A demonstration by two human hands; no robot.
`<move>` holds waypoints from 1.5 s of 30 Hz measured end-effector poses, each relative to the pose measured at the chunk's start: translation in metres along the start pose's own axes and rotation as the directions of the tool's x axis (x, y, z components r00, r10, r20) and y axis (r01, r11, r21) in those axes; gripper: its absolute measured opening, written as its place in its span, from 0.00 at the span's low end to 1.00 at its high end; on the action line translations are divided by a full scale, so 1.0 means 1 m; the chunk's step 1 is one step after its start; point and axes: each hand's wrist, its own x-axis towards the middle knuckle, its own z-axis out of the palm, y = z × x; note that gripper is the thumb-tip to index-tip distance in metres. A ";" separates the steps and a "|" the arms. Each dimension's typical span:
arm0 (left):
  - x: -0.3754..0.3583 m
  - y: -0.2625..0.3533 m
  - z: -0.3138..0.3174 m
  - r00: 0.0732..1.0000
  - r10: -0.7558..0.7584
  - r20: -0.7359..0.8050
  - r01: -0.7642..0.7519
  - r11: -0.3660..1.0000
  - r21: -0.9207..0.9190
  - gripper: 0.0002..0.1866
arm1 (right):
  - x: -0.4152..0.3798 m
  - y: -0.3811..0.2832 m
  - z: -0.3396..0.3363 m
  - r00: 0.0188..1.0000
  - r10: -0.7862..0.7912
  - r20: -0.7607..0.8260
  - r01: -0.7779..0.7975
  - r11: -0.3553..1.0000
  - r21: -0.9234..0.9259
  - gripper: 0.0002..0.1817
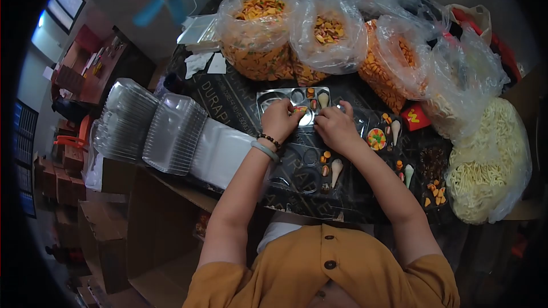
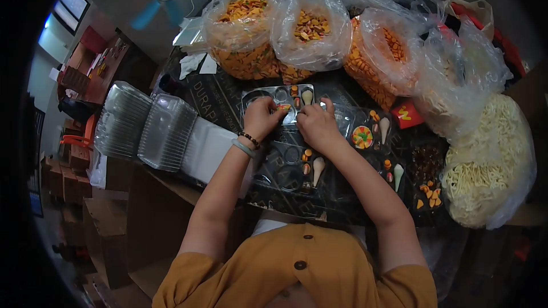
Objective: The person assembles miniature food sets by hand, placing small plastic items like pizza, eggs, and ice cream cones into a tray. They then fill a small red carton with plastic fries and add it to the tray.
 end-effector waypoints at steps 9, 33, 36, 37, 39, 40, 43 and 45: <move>0.000 -0.013 -0.011 0.990 0.112 -0.091 -0.129 0.969 -0.210 0.11 | -0.012 -0.001 -0.025 0.996 0.023 -0.089 -0.009 0.988 0.157 0.05; 0.203 0.033 -0.109 0.967 0.126 -0.221 -0.002 0.873 0.487 0.12 | -0.065 -0.002 -0.093 0.972 0.235 -0.021 -0.212 0.908 0.361 0.06; 0.219 0.006 -0.101 0.766 0.349 -0.539 -0.153 0.914 0.374 0.10 | -0.067 -0.004 -0.092 0.973 0.229 -0.024 -0.205 0.909 0.363 0.06; 0.220 0.004 -0.102 0.766 0.348 -0.540 -0.151 0.915 0.375 0.10 | -0.067 -0.005 -0.092 0.973 0.229 -0.029 -0.203 0.909 0.363 0.06; 0.214 0.017 -0.115 0.731 0.210 -0.650 -0.127 0.977 0.173 0.10 | -0.068 -0.007 -0.093 0.972 0.233 -0.027 -0.208 0.908 0.365 0.06; 0.218 0.017 -0.117 0.728 0.213 -0.651 -0.130 0.976 0.173 0.10 | -0.068 -0.008 -0.094 0.971 0.239 -0.024 -0.214 0.906 0.366 0.05; 0.228 0.014 -0.122 0.724 -0.151 -0.673 -0.230 0.867 -0.443 0.08 | -0.070 -0.010 -0.095 0.969 0.243 -0.037 -0.213 0.906 0.366 0.06; 0.223 0.020 -0.132 0.847 -0.357 -0.393 -0.289 0.312 -0.905 0.09 | -0.071 -0.011 -0.094 0.969 0.243 -0.034 -0.215 0.907 0.362 0.05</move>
